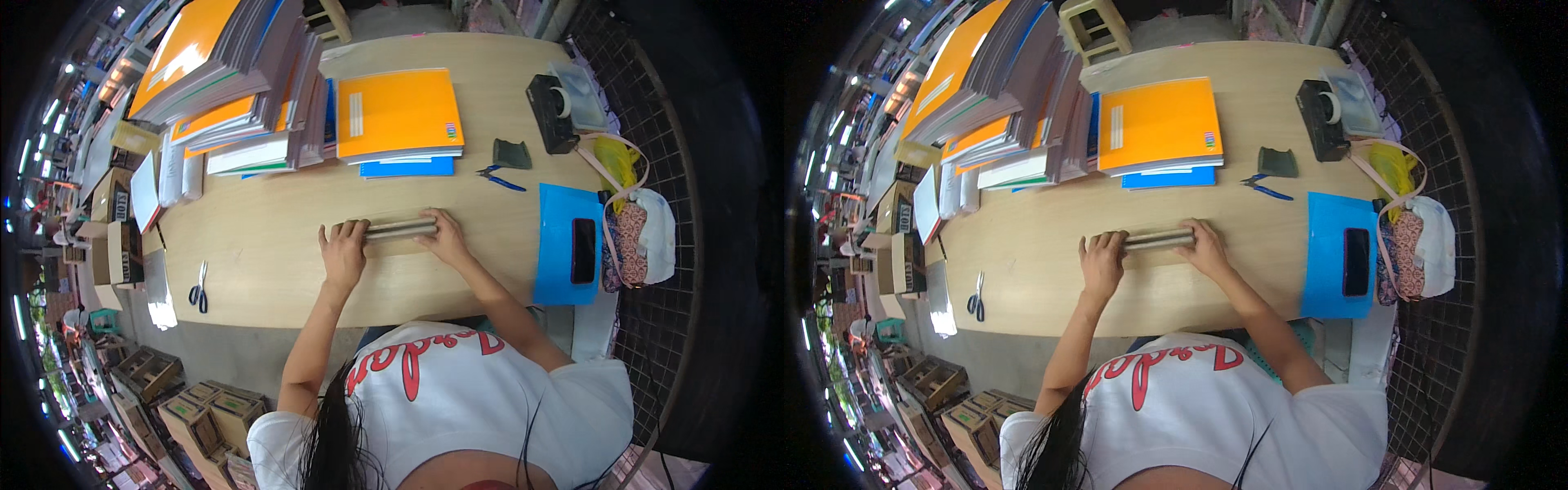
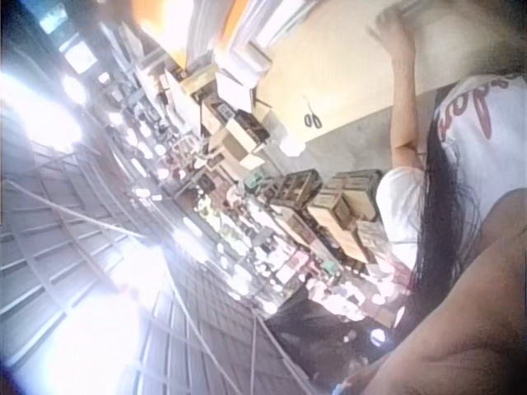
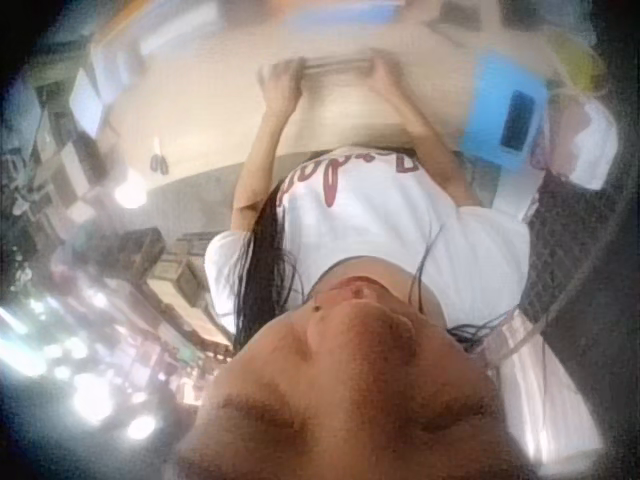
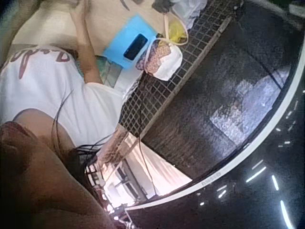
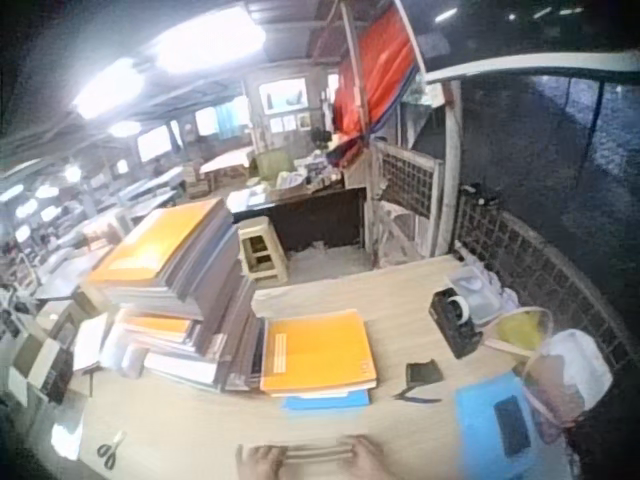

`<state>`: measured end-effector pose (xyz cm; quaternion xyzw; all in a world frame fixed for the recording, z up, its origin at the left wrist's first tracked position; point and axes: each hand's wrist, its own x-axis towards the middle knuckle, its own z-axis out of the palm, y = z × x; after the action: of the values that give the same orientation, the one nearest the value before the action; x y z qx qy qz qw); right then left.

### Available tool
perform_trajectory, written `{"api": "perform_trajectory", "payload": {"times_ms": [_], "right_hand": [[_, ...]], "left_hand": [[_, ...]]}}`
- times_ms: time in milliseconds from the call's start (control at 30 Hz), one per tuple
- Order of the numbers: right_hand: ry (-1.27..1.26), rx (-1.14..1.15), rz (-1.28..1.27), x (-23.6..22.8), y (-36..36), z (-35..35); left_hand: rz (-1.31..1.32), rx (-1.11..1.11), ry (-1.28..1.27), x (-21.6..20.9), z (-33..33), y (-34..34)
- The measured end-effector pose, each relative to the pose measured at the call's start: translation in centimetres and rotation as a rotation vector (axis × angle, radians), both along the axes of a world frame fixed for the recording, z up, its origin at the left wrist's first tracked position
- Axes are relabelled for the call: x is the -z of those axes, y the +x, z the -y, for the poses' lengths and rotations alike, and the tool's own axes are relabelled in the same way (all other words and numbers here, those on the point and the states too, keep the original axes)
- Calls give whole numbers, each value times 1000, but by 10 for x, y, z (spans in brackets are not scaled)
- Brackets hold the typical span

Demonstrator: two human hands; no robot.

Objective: The person writes in a notebook, picks up a wrapped bundle, unwraps a cluster of black thin rods from paper, and places them into a plastic container.

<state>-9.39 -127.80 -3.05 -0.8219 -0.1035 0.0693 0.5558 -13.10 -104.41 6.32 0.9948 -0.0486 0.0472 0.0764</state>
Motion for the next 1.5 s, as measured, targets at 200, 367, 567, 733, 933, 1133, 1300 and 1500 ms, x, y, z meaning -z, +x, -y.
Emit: {"api": "perform_trajectory", "payload": {"times_ms": [200, 367, 567, 733, 933, 1133, 1300, 1500], "right_hand": [[145, -4, -9, -23, 6, -36], [-40, 56, 45, -5, 7, -29], [-308, 488, 59, 28, 17, 87], [-614, 659, 354, 26, 64, 137], [-592, 563, 101, 59, 73, 158], [-227, 920, 404, 28, 3, 40], [153, 353, 367, -49, -57, -120], [143, -357, 411, -121, -91, -302]], "left_hand": [[90, 82, -223, -34, -36, 2], [12, 131, -245, 5, -45, 14], [248, 133, -344, -1, -28, -6], [209, 285, -466, 38, -28, -59], [140, 351, -443, 27, -19, -73], [199, -69, -308, 47, -156, -109], [382, -489, -146, 35, -313, -63], [338, -824, -232, 7, -498, 43]]}}
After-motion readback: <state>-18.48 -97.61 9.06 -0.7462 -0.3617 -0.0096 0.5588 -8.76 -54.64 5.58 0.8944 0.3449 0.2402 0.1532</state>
